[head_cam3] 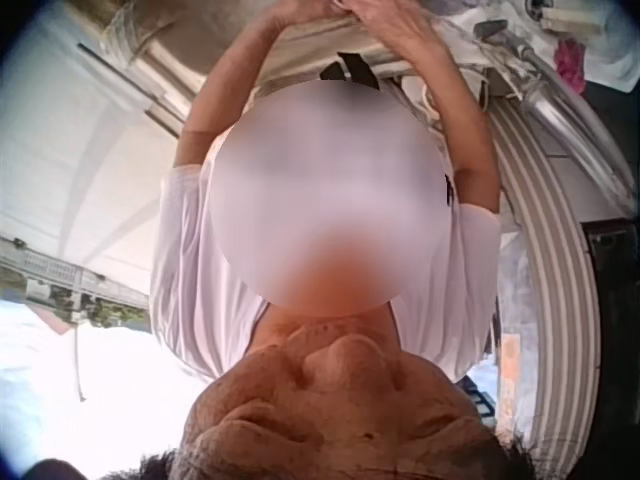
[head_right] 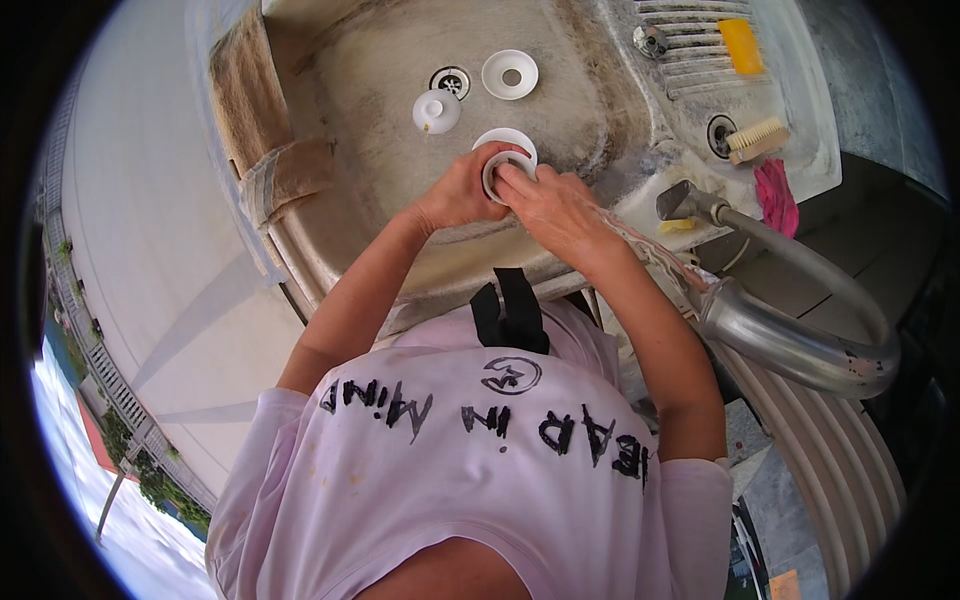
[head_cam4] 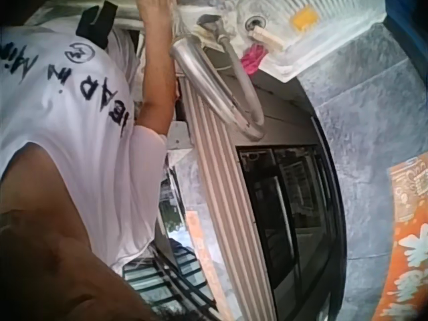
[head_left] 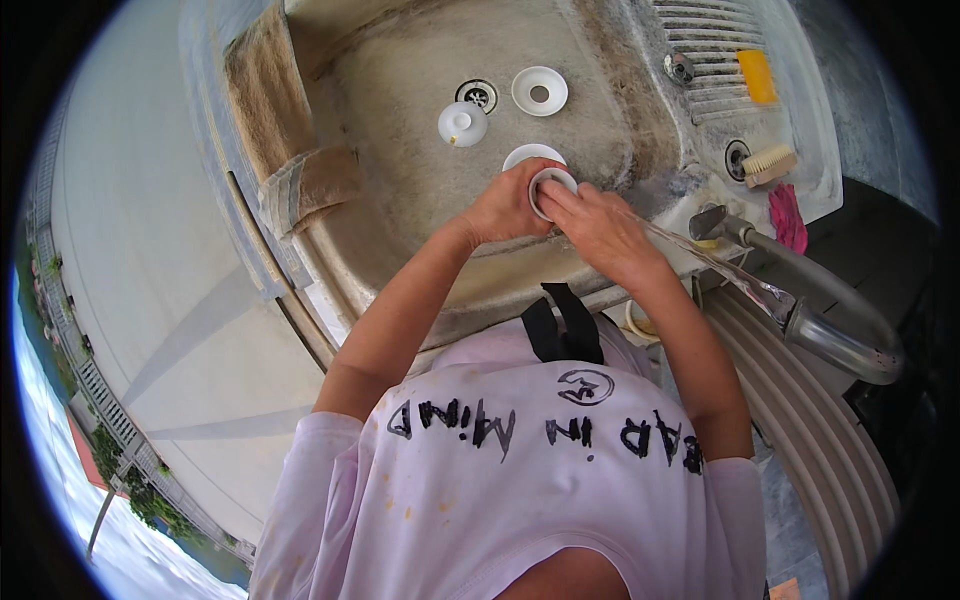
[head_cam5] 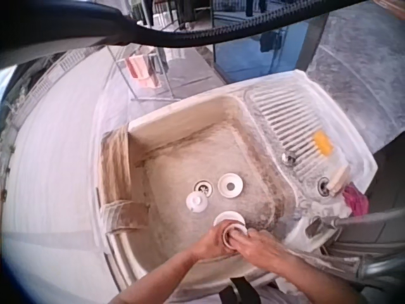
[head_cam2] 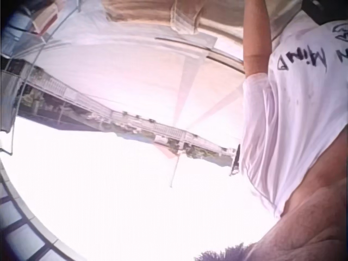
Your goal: The person washes two white cups and their lids at an outdoor sink using running water. They rinse the items thoroughly, then carry them into the house and place them on a wooden table.
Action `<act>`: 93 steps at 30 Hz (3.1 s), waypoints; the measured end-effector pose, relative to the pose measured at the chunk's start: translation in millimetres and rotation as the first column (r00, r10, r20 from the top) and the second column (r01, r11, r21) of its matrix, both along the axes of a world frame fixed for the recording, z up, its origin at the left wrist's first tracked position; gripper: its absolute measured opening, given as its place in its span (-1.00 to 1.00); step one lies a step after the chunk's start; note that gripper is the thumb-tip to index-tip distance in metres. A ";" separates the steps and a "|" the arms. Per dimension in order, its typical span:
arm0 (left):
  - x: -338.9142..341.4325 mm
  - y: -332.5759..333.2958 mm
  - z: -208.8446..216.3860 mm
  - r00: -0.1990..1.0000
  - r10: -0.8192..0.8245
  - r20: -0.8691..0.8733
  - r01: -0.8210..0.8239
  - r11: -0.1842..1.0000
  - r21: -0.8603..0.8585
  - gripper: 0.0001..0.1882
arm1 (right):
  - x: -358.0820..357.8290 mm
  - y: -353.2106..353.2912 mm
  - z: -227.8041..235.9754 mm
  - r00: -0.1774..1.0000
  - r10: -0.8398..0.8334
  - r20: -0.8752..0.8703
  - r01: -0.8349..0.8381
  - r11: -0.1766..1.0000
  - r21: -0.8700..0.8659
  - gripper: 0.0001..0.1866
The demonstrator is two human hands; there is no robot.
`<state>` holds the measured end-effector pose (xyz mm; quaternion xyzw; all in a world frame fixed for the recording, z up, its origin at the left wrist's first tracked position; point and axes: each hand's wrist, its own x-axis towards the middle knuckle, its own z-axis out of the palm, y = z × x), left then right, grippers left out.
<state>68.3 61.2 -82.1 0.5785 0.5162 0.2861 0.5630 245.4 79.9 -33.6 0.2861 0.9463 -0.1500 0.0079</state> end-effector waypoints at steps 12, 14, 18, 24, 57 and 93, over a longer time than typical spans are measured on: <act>1.1 14.9 16.2 0.997 0.062 0.050 -0.072 0.975 0.212 -0.42 | -21.2 -4.0 14.1 0.959 -0.260 0.109 0.272 0.955 -0.115 -0.69; -3.4 11.7 11.2 0.969 0.165 0.185 -0.181 0.981 0.070 -0.41 | -17.3 -3.7 8.8 0.952 -0.255 -0.171 0.223 0.957 -0.184 -0.67; -9.3 12.7 15.7 0.964 0.095 0.247 -0.100 0.995 0.007 -0.39 | -29.9 -7.8 8.8 0.957 -0.262 -0.126 0.264 0.964 -0.001 -0.64; -6.0 16.2 19.4 0.947 0.086 0.309 -0.108 0.993 0.053 -0.36 | -33.2 -10.7 9.7 0.938 -0.345 0.040 0.341 0.936 0.089 -0.62; -10.7 20.8 48.6 0.922 0.062 0.381 -0.005 0.989 -0.150 -0.32 | -9.6 5.4 20.1 0.851 -0.334 -0.404 0.126 0.878 -0.461 -0.60; -12.5 7.7 35.4 0.922 0.197 0.333 -0.125 0.966 -0.228 -0.33 | -26.6 -23.6 9.4 0.908 -0.351 -0.228 0.301 0.926 -0.226 -0.52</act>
